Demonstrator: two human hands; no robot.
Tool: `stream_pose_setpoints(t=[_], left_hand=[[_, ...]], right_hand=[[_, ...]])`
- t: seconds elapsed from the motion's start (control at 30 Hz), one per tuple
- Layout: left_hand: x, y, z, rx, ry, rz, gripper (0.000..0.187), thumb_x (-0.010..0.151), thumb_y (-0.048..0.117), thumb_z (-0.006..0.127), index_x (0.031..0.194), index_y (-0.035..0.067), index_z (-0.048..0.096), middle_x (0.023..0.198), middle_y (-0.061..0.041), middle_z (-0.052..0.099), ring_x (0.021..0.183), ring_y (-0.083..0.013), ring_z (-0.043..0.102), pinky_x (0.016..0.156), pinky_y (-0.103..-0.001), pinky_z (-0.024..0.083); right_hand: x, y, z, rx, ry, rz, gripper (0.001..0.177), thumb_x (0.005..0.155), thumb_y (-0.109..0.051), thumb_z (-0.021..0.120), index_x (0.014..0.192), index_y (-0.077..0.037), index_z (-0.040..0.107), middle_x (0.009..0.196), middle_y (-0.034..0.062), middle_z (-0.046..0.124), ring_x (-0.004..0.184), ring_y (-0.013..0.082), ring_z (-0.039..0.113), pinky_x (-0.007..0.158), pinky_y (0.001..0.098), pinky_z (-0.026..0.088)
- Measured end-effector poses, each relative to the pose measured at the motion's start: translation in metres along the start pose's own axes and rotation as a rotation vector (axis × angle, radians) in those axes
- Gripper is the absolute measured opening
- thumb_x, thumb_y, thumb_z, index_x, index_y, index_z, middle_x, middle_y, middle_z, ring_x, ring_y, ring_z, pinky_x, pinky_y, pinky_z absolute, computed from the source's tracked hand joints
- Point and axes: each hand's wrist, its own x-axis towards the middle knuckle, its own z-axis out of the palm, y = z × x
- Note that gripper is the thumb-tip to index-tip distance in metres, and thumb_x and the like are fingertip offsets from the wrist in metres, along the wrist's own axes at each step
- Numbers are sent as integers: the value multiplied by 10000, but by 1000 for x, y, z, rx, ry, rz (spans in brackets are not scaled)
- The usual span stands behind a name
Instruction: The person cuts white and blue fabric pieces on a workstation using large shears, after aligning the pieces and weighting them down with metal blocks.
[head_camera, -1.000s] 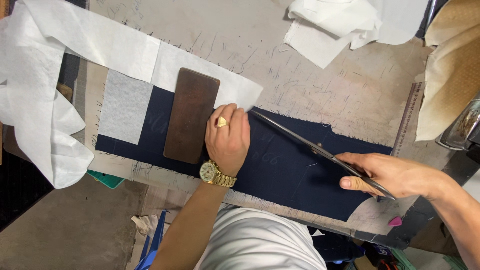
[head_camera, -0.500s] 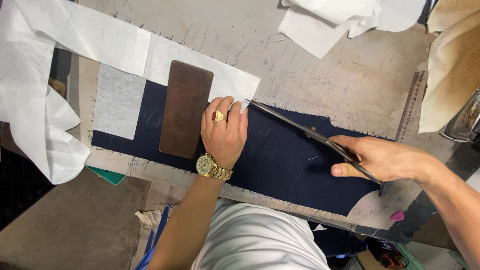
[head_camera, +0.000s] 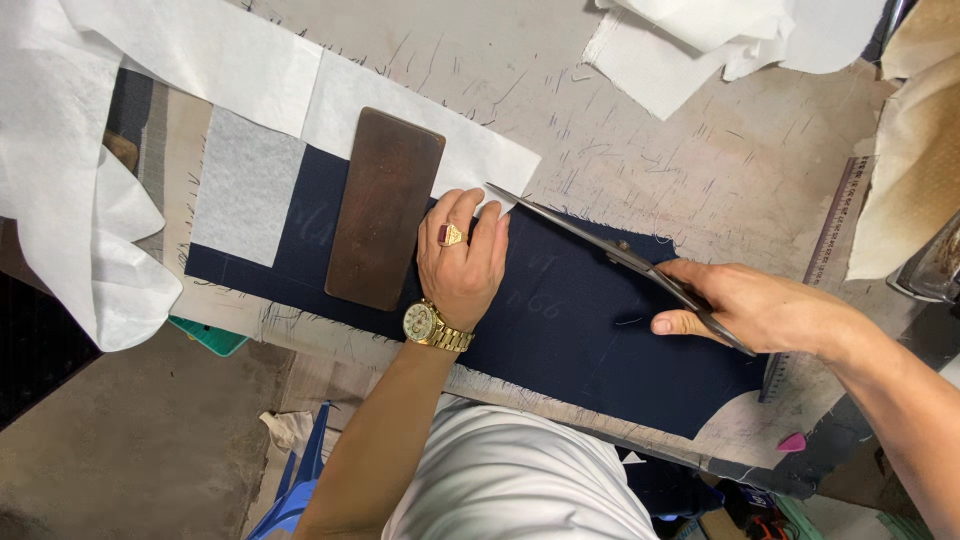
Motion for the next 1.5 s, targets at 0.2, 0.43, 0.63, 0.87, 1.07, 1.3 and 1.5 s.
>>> stream_pose_setpoints(t=[0.2, 0.43, 0.63, 0.87, 1.07, 1.3, 1.5], left_hand=[[-1, 1, 2, 22, 34, 3, 67, 981, 85, 734, 1007, 24, 726, 1114, -137, 668, 1036, -305, 645, 788, -423, 547], [10, 4, -9, 29, -13, -8, 54, 996, 59, 680, 1008, 13, 704, 1100, -121, 649, 1016, -300, 637, 774, -427, 533], [45, -1, -37, 95, 15, 136, 100, 979, 56, 671, 885, 29, 694, 987, -111, 684, 948, -300, 648, 836, -466, 464], [49, -51, -34, 36, -104, 253, 105, 1012, 159, 667, 965, 73, 705, 1012, -61, 701, 1122, -303, 628, 1104, -553, 342], [53, -69, -32, -80, -221, 334, 108, 1011, 179, 650, 978, 89, 700, 1095, -78, 740, 1194, -342, 614, 1124, -609, 289], [58, -69, -35, -150, -338, 334, 92, 990, 168, 674, 966, 95, 725, 1103, -74, 782, 1339, -329, 545, 1185, -618, 209], [66, -68, -38, -278, -286, 318, 19, 954, 52, 705, 938, 50, 697, 1102, -103, 796, 1226, -377, 622, 1130, -646, 328]], right_hand=[[-3, -6, -2, 13, -5, 57, 496, 864, -604, 612, 1217, -255, 602, 863, -7, 735, 785, 130, 682, 733, 286, 545], [-17, -4, 2, 12, -10, 29, 650, 790, -683, 576, 1293, -271, 588, 920, -30, 762, 814, 112, 710, 762, 281, 578], [-29, 12, 68, 370, -50, -102, 828, 785, -615, 596, 1496, -206, 481, 566, 16, 657, 494, 106, 678, 492, 275, 611], [4, -47, 165, 825, 97, -359, 689, 900, -582, 597, 1346, -58, 613, 577, 68, 705, 485, 150, 730, 470, 289, 590], [39, -115, 202, 1008, 291, -288, 609, 954, -449, 638, 1424, -69, 561, 560, 46, 689, 471, 148, 724, 491, 289, 578], [62, -175, 203, 1242, 401, -236, 585, 957, -316, 679, 1451, -35, 542, 562, 76, 666, 455, 190, 699, 476, 297, 535], [60, -211, 181, 1389, 407, -148, 483, 952, -411, 609, 1325, -105, 590, 643, 11, 556, 507, 84, 545, 478, 255, 455]])
